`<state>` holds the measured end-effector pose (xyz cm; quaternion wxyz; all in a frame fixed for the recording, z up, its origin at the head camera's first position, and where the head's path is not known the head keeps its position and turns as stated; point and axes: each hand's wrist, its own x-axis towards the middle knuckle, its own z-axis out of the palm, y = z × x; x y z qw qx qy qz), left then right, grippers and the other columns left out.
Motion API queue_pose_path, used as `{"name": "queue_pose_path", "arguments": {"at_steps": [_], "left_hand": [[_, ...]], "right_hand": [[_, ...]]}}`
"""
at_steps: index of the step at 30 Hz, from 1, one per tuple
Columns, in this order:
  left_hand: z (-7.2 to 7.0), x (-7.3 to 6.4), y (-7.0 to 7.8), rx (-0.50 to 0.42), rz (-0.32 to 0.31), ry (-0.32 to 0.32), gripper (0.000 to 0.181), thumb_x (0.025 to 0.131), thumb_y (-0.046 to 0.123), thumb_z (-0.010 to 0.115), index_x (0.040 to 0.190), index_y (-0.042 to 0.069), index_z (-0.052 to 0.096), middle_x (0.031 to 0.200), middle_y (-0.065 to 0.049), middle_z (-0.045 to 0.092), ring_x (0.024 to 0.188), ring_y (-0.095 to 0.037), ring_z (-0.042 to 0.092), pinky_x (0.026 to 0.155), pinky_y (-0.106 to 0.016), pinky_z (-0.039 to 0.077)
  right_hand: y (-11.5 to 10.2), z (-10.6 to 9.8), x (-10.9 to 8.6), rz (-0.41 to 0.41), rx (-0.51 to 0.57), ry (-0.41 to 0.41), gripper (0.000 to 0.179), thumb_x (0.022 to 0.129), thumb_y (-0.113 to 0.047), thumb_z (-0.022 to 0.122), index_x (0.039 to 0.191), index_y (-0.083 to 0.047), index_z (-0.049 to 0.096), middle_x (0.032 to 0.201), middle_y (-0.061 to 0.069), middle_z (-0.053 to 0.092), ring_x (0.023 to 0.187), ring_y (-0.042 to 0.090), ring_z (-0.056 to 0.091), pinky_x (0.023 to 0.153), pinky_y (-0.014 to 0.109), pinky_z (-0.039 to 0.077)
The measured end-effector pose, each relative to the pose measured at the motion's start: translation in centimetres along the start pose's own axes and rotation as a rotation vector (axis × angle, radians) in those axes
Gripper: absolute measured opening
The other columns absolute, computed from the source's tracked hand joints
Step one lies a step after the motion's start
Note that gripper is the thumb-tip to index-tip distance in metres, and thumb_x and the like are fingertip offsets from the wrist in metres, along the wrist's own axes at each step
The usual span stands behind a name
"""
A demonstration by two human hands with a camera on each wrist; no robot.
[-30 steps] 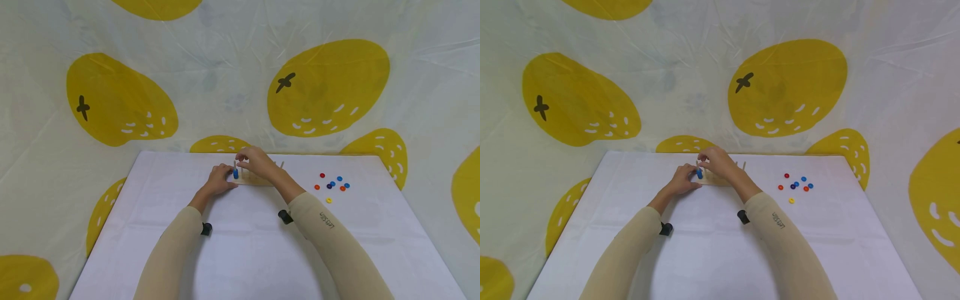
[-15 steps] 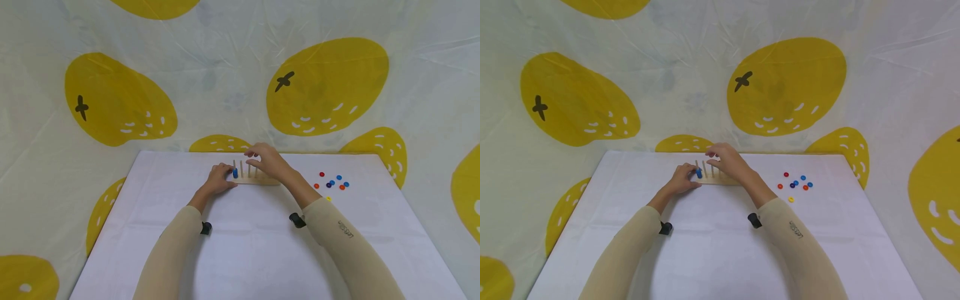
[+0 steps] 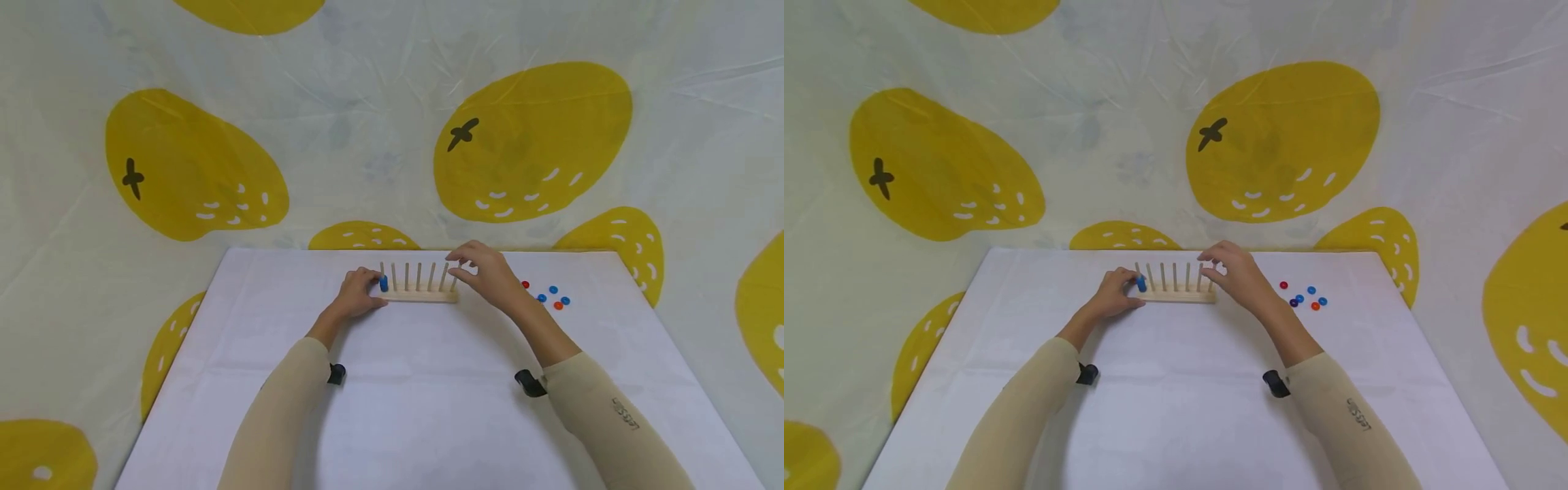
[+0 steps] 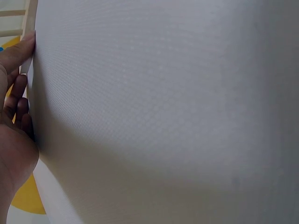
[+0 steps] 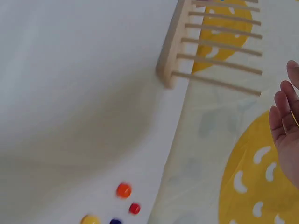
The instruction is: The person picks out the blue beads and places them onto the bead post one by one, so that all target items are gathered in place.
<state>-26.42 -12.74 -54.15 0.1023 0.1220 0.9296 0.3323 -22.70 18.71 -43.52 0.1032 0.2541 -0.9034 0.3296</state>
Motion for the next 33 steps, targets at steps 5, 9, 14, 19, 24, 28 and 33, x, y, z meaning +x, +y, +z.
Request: {"name": "queue_pose_path", "arguments": {"at_steps": [5,9,14,19,24,28,33], "left_hand": [[0.1,0.1,-0.2,-0.001,0.005,0.003,0.065,0.085,0.027,0.086,0.142,0.01,0.06,0.135,-0.009,0.058,0.131,-0.03,0.044,0.116,-0.045,0.036],[-0.1,0.0,0.0,0.005,0.004,-0.003,0.065,0.085,0.027,0.086,0.142,0.008,0.06,0.136,-0.009,0.058,0.131,-0.031,0.044,0.117,-0.045,0.036],[-0.3,-0.2,0.2,0.003,0.003,-0.001,0.065,0.085,0.026,0.086,0.141,0.007,0.06,0.135,-0.011,0.058,0.129,-0.031,0.044,0.115,-0.046,0.037],[-0.4,-0.2,0.4,-0.004,0.004,0.002,0.065,0.085,0.025,0.086,0.141,0.007,0.06,0.134,-0.011,0.059,0.129,-0.031,0.044,0.115,-0.046,0.037],[-0.3,-0.2,0.4,0.002,-0.002,-0.001,0.065,0.085,0.026,0.085,0.142,0.008,0.06,0.136,-0.01,0.058,0.13,-0.031,0.044,0.116,-0.046,0.036],[-0.2,-0.2,0.2,0.01,-0.009,-0.003,0.066,0.086,0.027,0.085,0.143,0.009,0.059,0.137,-0.009,0.058,0.131,-0.03,0.044,0.117,-0.045,0.036],[-0.2,-0.2,0.2,0.013,0.0,0.004,0.065,0.086,0.027,0.086,0.142,0.009,0.06,0.136,-0.01,0.059,0.13,-0.031,0.044,0.116,-0.046,0.037]], "right_hand": [[2.4,-1.1,-2.6,0.02,-0.033,0.045,0.028,0.088,-0.008,0.081,0.114,-0.006,0.073,0.112,0.009,0.07,0.1,0.028,0.068,0.084,0.047,0.059],[4.5,-2.1,-4.3,0.05,-0.054,0.068,0.029,0.087,-0.005,0.081,0.115,-0.005,0.072,0.113,0.012,0.07,0.099,0.03,0.067,0.081,0.049,0.058],[6.8,-3.6,-6.0,0.11,-0.09,0.05,0.03,0.09,-0.007,0.079,0.119,-0.004,0.072,0.116,0.014,0.071,0.1,0.031,0.066,0.082,0.053,0.057],[8.9,-5.0,-7.5,0.205,-0.124,0.005,0.032,0.093,-0.009,0.077,0.124,-0.004,0.07,0.121,0.016,0.07,0.104,0.034,0.065,0.087,0.056,0.056],[10.7,-5.8,-8.8,0.322,-0.144,-0.056,0.033,0.096,-0.012,0.073,0.128,-0.005,0.068,0.124,0.019,0.068,0.104,0.037,0.064,0.085,0.052,0.058],[12.0,-5.9,-9.7,0.384,-0.132,-0.089,0.033,0.098,-0.013,0.07,0.129,-0.004,0.067,0.122,0.022,0.068,0.1,0.037,0.062,0.076,0.041,0.059],[13.2,-5.6,-10.7,0.419,-0.124,-0.122,0.032,0.1,-0.013,0.067,0.131,-0.004,0.067,0.124,0.022,0.068,0.101,0.037,0.06,0.086,0.05,0.054]]}}
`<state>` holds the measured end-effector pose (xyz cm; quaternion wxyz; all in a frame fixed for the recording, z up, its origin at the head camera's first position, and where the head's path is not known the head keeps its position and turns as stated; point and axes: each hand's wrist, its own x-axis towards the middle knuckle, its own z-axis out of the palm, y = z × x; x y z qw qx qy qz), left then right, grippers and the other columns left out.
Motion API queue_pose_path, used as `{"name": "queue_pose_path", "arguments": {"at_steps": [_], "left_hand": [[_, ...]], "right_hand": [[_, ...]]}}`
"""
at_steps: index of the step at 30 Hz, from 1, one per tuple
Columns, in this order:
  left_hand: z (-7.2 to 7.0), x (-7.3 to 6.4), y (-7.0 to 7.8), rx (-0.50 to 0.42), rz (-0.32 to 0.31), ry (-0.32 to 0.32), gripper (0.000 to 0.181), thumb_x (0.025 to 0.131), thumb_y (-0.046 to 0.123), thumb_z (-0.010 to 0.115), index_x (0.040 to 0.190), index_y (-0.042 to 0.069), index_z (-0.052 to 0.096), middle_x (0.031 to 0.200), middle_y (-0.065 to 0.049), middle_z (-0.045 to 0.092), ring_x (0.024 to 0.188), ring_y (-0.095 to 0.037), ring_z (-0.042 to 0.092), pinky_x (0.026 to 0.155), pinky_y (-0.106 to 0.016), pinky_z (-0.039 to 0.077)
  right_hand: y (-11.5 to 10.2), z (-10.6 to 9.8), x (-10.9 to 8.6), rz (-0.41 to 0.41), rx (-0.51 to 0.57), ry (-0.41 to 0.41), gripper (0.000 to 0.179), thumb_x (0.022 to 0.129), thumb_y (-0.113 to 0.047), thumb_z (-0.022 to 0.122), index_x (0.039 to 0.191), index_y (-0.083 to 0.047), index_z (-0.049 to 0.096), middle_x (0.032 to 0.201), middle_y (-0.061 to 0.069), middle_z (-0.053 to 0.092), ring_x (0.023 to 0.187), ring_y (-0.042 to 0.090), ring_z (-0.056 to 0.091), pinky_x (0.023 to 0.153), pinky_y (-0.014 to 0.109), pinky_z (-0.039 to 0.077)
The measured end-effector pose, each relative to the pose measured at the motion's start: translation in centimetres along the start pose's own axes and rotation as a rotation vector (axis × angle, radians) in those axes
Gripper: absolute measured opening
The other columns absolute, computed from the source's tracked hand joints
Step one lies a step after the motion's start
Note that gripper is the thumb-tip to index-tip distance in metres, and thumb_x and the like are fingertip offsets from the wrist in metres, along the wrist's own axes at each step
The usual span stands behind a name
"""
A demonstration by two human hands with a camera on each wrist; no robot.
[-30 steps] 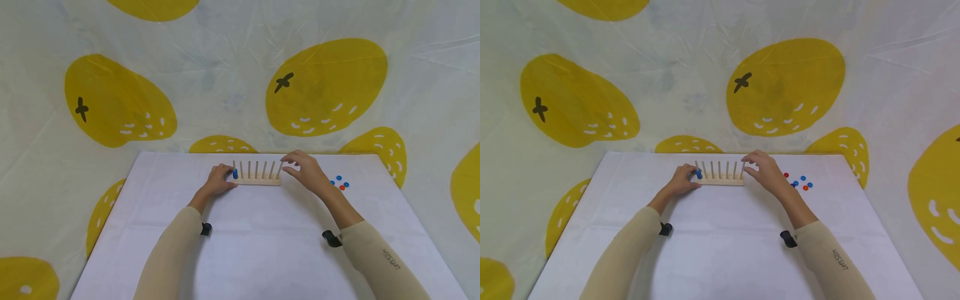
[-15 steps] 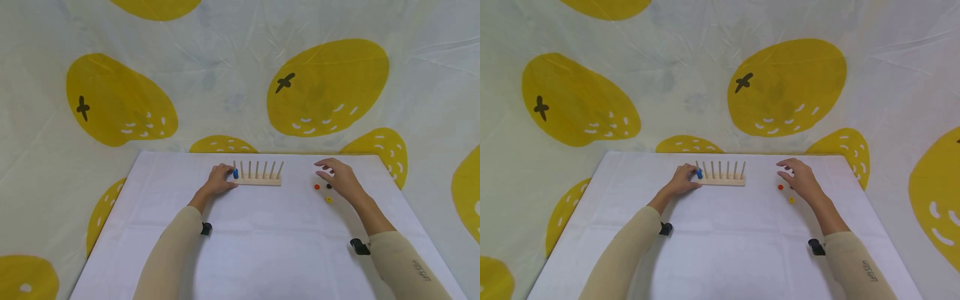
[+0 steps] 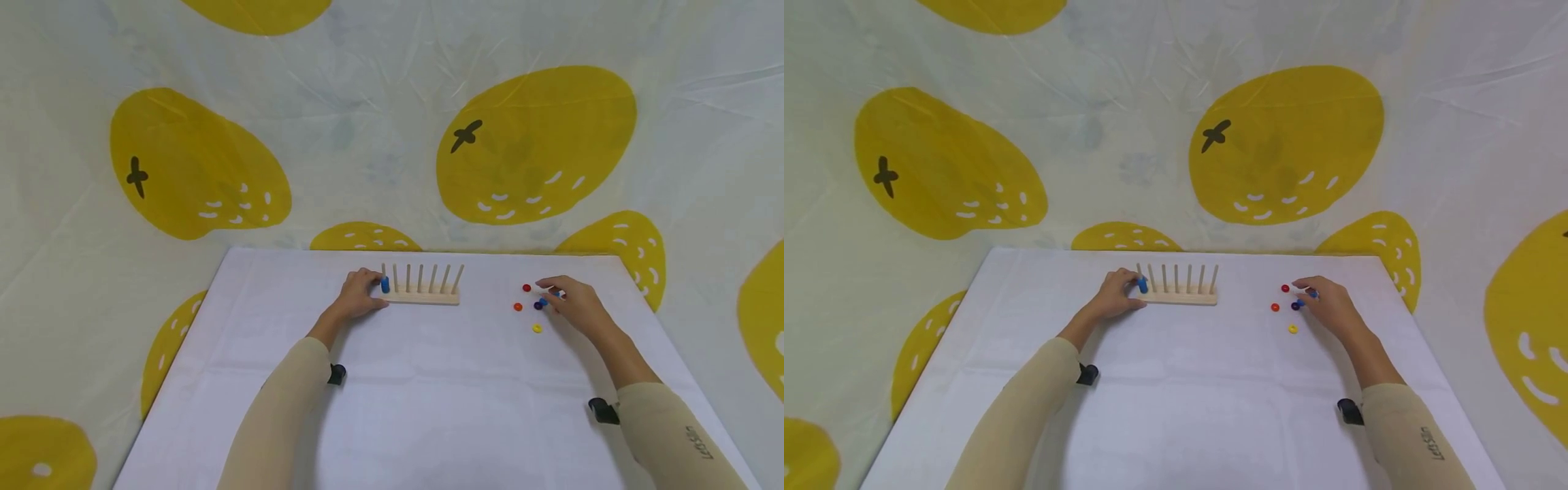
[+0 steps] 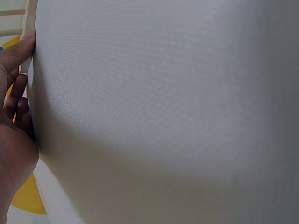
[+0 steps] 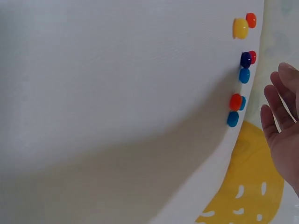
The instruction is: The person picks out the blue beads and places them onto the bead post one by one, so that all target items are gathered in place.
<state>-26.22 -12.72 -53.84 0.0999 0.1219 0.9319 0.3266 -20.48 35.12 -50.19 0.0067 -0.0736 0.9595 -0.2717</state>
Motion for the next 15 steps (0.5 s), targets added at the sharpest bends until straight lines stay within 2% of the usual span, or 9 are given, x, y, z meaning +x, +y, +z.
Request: {"name": "queue_pose_path", "arguments": {"at_steps": [7,11,15], "left_hand": [[-0.3,-0.2,0.4,-0.008,0.006,0.001,0.064,0.085,0.026,0.086,0.141,0.007,0.061,0.134,-0.011,0.059,0.13,-0.032,0.045,0.116,-0.046,0.037],[-0.2,-0.2,0.4,-0.003,0.0,0.007,0.063,0.085,0.026,0.086,0.141,0.008,0.061,0.134,-0.011,0.06,0.129,-0.031,0.045,0.115,-0.046,0.037],[-0.1,-0.1,0.3,0.006,0.001,0.005,0.063,0.086,0.027,0.086,0.141,0.008,0.06,0.134,-0.01,0.059,0.129,-0.031,0.045,0.116,-0.045,0.037]], "right_hand": [[0.8,0.5,-0.1,0.053,0.004,-0.098,0.033,0.103,-0.013,0.06,0.135,-0.004,0.063,0.133,0.025,0.062,0.115,0.043,0.057,0.1,0.063,0.048],[1.0,0.7,0.0,0.089,0.001,-0.148,0.034,0.103,-0.013,0.06,0.137,-0.005,0.062,0.136,0.025,0.06,0.119,0.044,0.056,0.104,0.064,0.046],[1.2,0.9,0.1,0.094,-0.023,-0.164,0.034,0.102,-0.011,0.062,0.135,-0.004,0.062,0.135,0.026,0.06,0.117,0.043,0.059,0.103,0.063,0.047]]}}
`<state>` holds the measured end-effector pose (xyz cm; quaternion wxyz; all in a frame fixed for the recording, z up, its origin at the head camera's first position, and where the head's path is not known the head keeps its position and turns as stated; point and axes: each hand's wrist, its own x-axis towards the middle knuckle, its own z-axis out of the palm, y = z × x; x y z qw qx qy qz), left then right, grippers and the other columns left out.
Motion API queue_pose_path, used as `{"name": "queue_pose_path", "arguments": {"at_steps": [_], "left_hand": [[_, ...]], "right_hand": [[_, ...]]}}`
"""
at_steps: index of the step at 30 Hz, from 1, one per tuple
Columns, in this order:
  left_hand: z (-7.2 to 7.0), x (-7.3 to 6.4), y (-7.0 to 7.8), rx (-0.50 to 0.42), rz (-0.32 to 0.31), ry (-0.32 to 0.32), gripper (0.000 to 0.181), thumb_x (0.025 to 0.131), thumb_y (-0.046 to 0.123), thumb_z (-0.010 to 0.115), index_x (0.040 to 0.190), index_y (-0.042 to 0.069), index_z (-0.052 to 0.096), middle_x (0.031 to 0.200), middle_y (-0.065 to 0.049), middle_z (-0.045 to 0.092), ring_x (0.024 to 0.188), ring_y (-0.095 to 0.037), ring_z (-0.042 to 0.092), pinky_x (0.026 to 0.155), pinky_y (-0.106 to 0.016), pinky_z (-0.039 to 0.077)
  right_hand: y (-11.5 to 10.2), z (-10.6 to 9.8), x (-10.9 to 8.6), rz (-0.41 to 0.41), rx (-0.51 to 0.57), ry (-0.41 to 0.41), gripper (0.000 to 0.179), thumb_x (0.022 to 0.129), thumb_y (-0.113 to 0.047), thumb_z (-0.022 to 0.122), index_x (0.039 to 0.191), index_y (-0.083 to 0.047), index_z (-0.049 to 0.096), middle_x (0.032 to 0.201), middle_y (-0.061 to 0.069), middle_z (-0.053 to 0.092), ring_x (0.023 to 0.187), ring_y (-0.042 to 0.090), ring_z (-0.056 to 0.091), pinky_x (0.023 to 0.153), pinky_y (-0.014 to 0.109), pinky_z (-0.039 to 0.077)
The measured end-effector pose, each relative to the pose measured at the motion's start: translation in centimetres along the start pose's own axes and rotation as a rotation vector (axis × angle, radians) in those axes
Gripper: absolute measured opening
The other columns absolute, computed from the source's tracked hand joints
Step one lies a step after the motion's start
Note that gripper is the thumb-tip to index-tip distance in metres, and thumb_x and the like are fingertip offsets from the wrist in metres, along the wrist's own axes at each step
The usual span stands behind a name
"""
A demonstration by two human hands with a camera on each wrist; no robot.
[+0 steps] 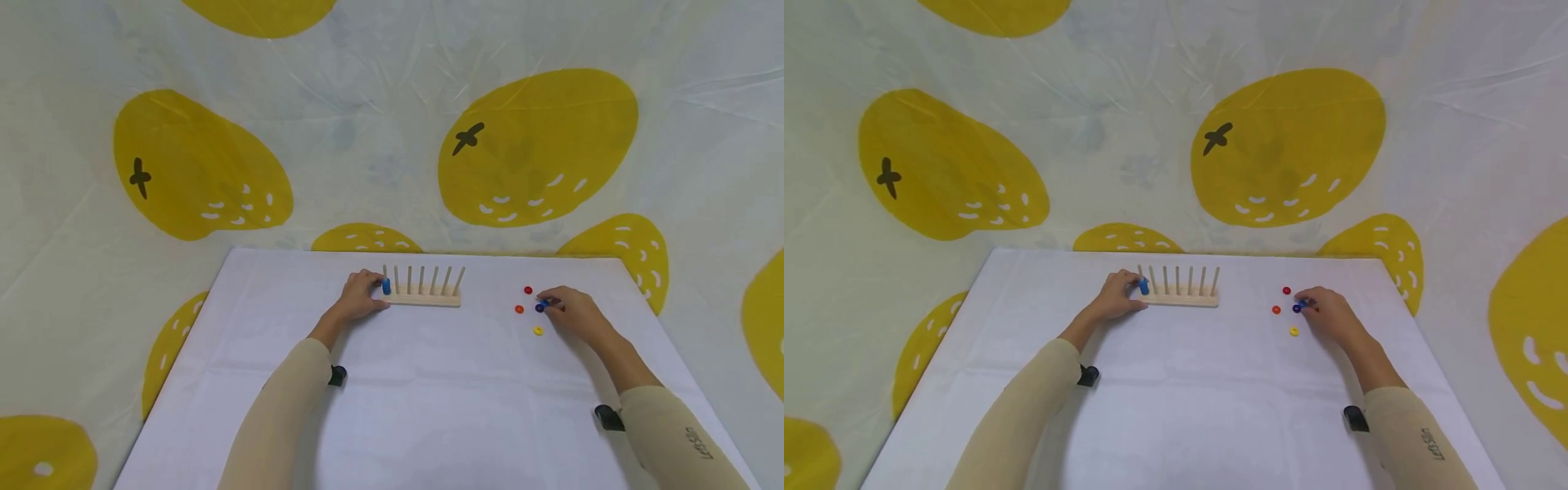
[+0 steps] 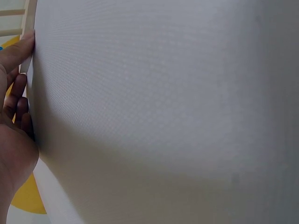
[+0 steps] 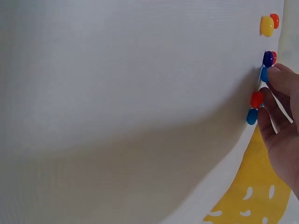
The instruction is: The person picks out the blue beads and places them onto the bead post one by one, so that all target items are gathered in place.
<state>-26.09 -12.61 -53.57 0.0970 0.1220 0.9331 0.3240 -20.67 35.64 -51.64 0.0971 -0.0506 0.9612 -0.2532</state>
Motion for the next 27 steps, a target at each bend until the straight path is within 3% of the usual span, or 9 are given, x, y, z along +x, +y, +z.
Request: {"name": "queue_pose_path", "arguments": {"at_steps": [11,27], "left_hand": [[-0.02,0.07,0.09,0.022,-0.001,-0.004,0.063,0.086,0.028,0.085,0.141,0.009,0.061,0.134,-0.009,0.058,0.13,-0.03,0.044,0.115,-0.045,0.038],[0.03,0.0,0.08,-0.001,-0.018,-0.004,0.063,0.086,0.026,0.085,0.141,0.01,0.06,0.134,-0.01,0.058,0.129,-0.03,0.044,0.116,-0.046,0.037]], "right_hand": [[0.67,0.32,0.36,-0.031,-0.059,0.016,0.031,0.098,-0.005,0.066,0.129,-0.001,0.066,0.127,0.026,0.063,0.109,0.04,0.061,0.1,0.061,0.05],[0.56,0.26,0.34,-0.037,-0.057,0.011,0.024,0.098,-0.004,0.067,0.122,0.0,0.069,0.122,0.026,0.063,0.107,0.04,0.061,0.1,0.062,0.05]]}}
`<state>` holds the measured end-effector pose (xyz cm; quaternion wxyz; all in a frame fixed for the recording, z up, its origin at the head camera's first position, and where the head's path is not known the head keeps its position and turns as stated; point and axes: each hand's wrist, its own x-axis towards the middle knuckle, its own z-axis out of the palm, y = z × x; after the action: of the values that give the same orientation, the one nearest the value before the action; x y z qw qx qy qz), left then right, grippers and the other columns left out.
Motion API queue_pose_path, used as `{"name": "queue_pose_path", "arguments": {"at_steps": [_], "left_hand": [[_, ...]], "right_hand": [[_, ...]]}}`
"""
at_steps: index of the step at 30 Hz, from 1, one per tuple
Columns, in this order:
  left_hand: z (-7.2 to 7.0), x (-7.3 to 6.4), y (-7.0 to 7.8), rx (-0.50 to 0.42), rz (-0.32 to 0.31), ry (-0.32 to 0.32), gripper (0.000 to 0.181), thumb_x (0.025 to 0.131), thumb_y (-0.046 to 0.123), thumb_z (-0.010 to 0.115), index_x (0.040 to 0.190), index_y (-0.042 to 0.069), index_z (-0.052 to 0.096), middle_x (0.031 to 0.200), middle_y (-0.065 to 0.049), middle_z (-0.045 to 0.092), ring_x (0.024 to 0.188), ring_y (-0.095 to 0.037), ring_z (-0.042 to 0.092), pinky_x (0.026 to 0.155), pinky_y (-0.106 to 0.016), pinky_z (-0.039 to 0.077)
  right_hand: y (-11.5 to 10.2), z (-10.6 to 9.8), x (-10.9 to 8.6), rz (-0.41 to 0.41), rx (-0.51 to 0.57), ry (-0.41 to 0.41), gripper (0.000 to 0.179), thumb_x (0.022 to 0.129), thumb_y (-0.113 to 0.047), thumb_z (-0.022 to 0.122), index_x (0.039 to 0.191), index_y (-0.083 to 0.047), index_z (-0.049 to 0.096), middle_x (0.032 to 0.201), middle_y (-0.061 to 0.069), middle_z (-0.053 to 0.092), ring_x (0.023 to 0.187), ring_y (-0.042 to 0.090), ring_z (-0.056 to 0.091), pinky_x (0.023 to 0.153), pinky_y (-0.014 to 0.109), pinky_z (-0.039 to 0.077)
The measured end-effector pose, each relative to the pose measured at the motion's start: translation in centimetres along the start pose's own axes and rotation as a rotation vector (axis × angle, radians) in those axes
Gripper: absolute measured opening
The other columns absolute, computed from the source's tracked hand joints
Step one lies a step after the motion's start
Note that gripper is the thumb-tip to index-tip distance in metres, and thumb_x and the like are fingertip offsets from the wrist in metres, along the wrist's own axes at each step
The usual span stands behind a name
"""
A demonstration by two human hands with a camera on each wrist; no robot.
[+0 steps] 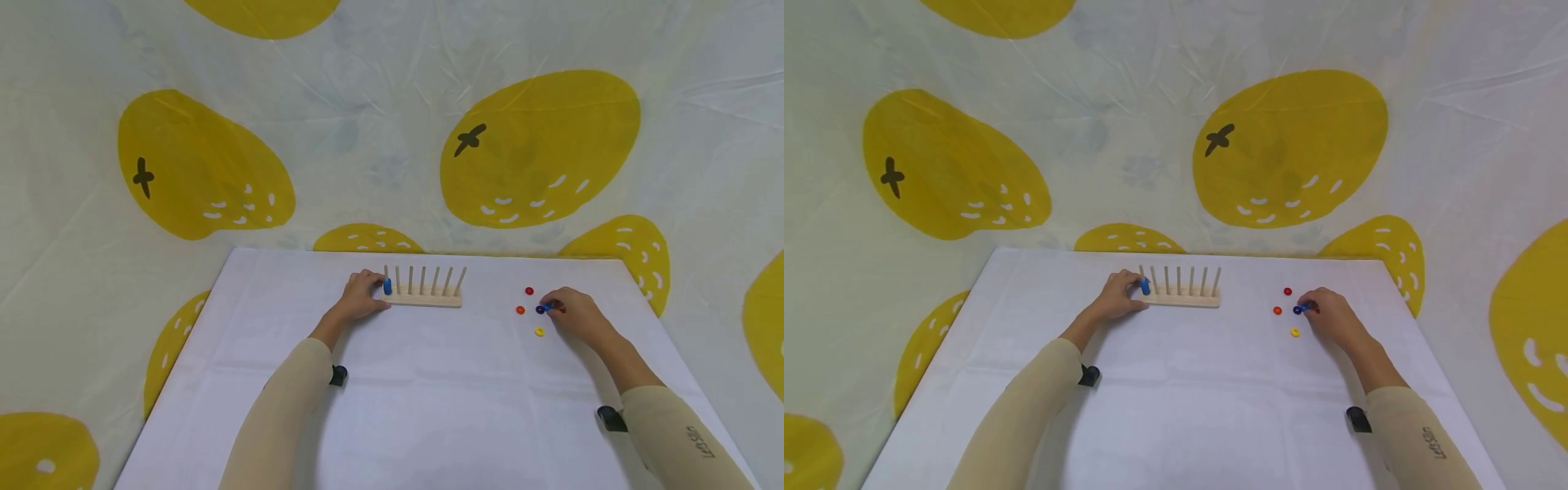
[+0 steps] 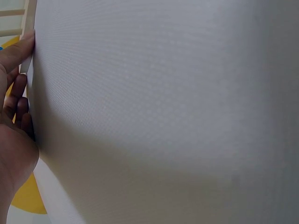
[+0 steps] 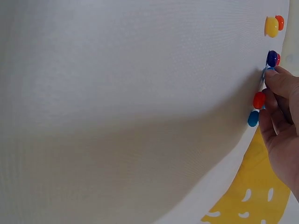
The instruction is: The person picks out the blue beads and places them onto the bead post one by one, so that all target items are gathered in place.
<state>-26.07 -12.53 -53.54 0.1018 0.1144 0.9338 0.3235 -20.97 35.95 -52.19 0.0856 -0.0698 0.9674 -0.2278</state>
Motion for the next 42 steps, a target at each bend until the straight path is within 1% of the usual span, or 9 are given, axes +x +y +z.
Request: {"name": "queue_pose_path", "arguments": {"at_steps": [7,11,14,17,21,23,30,35,42], "left_hand": [[0.0,0.0,0.0,0.012,0.0,0.005,0.064,0.086,0.027,0.085,0.142,0.009,0.06,0.132,-0.01,0.058,0.129,-0.03,0.044,0.116,-0.045,0.038],[-0.1,-0.1,0.0,0.013,0.0,0.005,0.064,0.086,0.026,0.085,0.142,0.009,0.06,0.133,-0.01,0.058,0.131,-0.031,0.044,0.117,-0.046,0.037],[-0.2,-0.1,0.0,0.013,0.008,0.01,0.063,0.085,0.026,0.086,0.141,0.009,0.061,0.133,-0.01,0.059,0.13,-0.032,0.044,0.116,-0.046,0.038],[-0.3,-0.2,0.0,0.014,0.016,0.011,0.062,0.085,0.026,0.086,0.14,0.009,0.061,0.133,-0.01,0.06,0.13,-0.032,0.045,0.116,-0.046,0.038],[-0.4,-0.2,-0.1,0.013,0.016,0.009,0.062,0.085,0.026,0.086,0.14,0.009,0.061,0.133,-0.01,0.06,0.131,-0.032,0.045,0.116,-0.046,0.037],[-0.4,-0.2,-0.1,0.012,0.015,0.009,0.063,0.085,0.026,0.086,0.14,0.009,0.061,0.134,-0.011,0.059,0.131,-0.032,0.044,0.116,-0.046,0.037],[-0.1,0.0,-0.2,0.015,0.026,0.006,0.062,0.085,0.027,0.086,0.139,0.01,0.062,0.132,-0.01,0.059,0.128,-0.031,0.045,0.114,-0.046,0.039],[0.0,0.0,-0.1,0.021,0.029,0.004,0.062,0.085,0.028,0.086,0.139,0.01,0.062,0.132,-0.01,0.06,0.127,-0.031,0.046,0.113,-0.046,0.04],[-0.1,0.0,0.0,0.024,0.023,0.009,0.062,0.085,0.027,0.086,0.14,0.01,0.062,0.133,-0.009,0.059,0.127,-0.03,0.045,0.113,-0.045,0.039]], "right_hand": [[-0.2,-0.4,-0.1,0.015,-0.007,0.001,0.025,0.098,-0.008,0.068,0.122,-0.001,0.068,0.12,0.025,0.064,0.106,0.039,0.059,0.099,0.061,0.05],[-0.7,-0.9,-0.3,-0.003,0.004,0.022,0.025,0.098,-0.008,0.067,0.122,0.0,0.068,0.119,0.023,0.064,0.107,0.039,0.059,0.099,0.061,0.05],[-1.3,-1.5,-0.4,-0.036,0.023,0.042,0.025,0.097,-0.006,0.067,0.122,0.0,0.068,0.118,0.023,0.065,0.107,0.038,0.06,0.096,0.06,0.053],[-2.2,-2.0,-0.5,-0.064,0.026,0.06,0.026,0.097,-0.004,0.069,0.122,0.0,0.069,0.118,0.022,0.065,0.104,0.036,0.062,0.092,0.055,0.057],[-3.3,-2.5,-0.4,-0.073,0.029,0.061,0.028,0.097,-0.005,0.07,0.124,-0.001,0.068,0.119,0.021,0.063,0.102,0.034,0.062,0.082,0.043,0.061],[-3.9,-2.7,-0.3,-0.077,0.036,0.063,0.028,0.097,-0.005,0.07,0.124,-0.001,0.068,0.12,0.021,0.063,0.102,0.035,0.062,0.079,0.041,0.062],[-5.6,-2.7,-0.2,-0.16,0.024,0.134,0.024,0.094,-0.002,0.072,0.118,0.0,0.071,0.113,0.019,0.067,0.1,0.035,0.066,0.09,0.055,0.057],[-7.0,-2.7,0.1,-0.185,0.03,0.138,0.022,0.095,-0.004,0.071,0.117,-0.002,0.071,0.111,0.015,0.066,0.099,0.032,0.066,0.088,0.052,0.058],[-9.9,-3.0,0.8,-0.261,0.067,0.175,0.021,0.095,-0.005,0.072,0.116,-0.004,0.071,0.11,0.015,0.067,0.098,0.033,0.068,0.087,0.053,0.059]]}}
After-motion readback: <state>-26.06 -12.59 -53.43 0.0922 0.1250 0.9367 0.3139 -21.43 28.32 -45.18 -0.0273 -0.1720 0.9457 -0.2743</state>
